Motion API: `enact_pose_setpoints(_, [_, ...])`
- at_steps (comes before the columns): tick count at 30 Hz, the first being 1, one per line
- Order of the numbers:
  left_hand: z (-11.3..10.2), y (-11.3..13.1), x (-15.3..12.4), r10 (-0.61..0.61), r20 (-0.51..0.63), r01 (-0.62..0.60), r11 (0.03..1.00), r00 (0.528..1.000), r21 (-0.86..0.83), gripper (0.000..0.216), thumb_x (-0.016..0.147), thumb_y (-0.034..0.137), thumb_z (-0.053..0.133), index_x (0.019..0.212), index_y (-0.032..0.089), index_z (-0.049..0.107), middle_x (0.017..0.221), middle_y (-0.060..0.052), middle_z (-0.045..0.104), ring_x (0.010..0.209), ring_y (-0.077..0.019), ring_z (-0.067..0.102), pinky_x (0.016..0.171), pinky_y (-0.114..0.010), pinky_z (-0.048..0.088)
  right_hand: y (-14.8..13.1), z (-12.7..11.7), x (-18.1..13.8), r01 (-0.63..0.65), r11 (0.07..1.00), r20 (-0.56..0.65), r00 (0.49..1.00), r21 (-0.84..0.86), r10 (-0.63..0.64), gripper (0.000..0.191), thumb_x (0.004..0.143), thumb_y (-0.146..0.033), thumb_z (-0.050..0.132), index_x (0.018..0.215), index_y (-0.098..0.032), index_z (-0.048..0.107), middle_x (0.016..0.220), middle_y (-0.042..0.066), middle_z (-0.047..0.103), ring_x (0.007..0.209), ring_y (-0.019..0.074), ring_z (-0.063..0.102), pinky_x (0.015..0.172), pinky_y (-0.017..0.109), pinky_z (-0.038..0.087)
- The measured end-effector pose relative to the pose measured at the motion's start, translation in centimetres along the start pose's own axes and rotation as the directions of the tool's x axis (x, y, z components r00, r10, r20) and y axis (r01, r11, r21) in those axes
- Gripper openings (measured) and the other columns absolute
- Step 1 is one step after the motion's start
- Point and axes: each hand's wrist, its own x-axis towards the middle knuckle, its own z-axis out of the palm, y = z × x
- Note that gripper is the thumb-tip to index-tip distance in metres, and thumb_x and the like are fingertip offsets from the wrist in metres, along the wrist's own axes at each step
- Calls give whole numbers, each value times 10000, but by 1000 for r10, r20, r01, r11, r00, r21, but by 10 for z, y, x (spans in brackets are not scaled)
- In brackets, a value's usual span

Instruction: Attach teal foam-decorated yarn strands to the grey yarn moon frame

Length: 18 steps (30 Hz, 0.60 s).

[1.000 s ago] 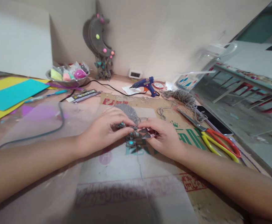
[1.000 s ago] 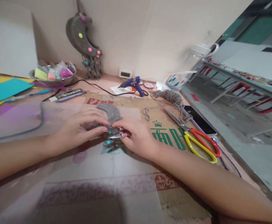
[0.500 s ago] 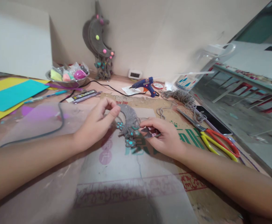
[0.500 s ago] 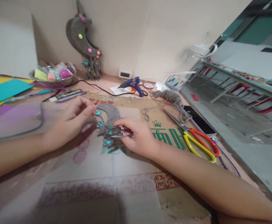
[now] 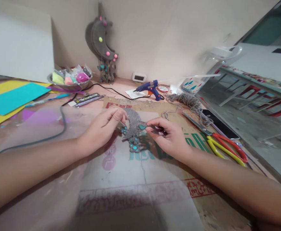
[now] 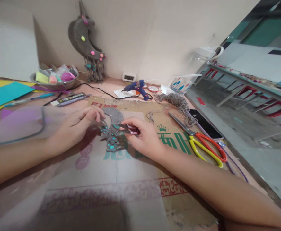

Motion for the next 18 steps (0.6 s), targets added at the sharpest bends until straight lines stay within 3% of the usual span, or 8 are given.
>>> enact_pose_setpoints(3, [-1, -1, 1, 13, -47, -10, 997, 999, 73, 318, 963, 375, 423, 762, 180, 572, 1100, -59, 622, 1073, -187, 565, 968, -341, 434, 0, -1, 0, -21, 1000, 0, 1000, 5, 21, 91, 808, -175, 582, 871, -192, 645, 649, -21, 619, 523, 86, 504, 497, 207, 380])
enact_pose_setpoints(5, [-3, -1, 1, -22, -48, 25, 998, 999, 64, 274, 928, 392, 498, 768, 185, 579, 1132, -54, 634, 1071, -196, 583, 959, -354, 446, 0, -1, 1, -29, 999, 5, 1000, 14, 29, 81, 805, -182, 581, 863, -194, 636, 657, -18, 620, 527, 89, 502, 493, 211, 370])
enact_pose_setpoints(9, [-7, 6, 4, -185, -35, 186, 982, 982, 31, 206, 856, 392, 605, 779, 201, 618, 840, -20, 704, 765, -179, 650, 715, -315, 527, 2, 3, 4, -65, 995, 44, 997, 74, 62, 60, 822, -206, 569, 856, -190, 616, 660, -22, 599, 542, 92, 491, 499, 211, 363])
enact_pose_setpoints(11, [-11, 13, 8, -206, -24, 207, 975, 978, 84, 168, 825, 360, 642, 763, 205, 660, 754, -4, 706, 679, -171, 642, 648, -297, 523, 3, 5, 6, -81, 991, 91, 993, 107, 72, 62, 837, -227, 557, 847, -187, 604, 659, -24, 582, 548, 92, 480, 503, 210, 361])
enact_pose_setpoints(14, [-23, 28, 17, -132, 14, 127, 971, 991, 202, 122, 802, 320, 655, 767, 221, 716, 786, 0, 729, 727, -181, 660, 691, -296, 530, 4, 6, 7, -105, 987, 180, 980, 118, 83, 63, 844, -233, 538, 829, -187, 578, 653, -31, 554, 550, 91, 455, 511, 209, 353])
enact_pose_setpoints(18, [-51, 38, 35, -54, 176, 16, 977, 983, 211, 156, 811, 323, 622, 877, 231, 731, 863, -9, 740, 804, -184, 679, 748, -292, 532, 7, 6, 8, -150, 978, 199, 973, 148, 119, 80, 848, -256, 519, 815, -187, 545, 641, -42, 509, 551, 91, 428, 523, 215, 345])
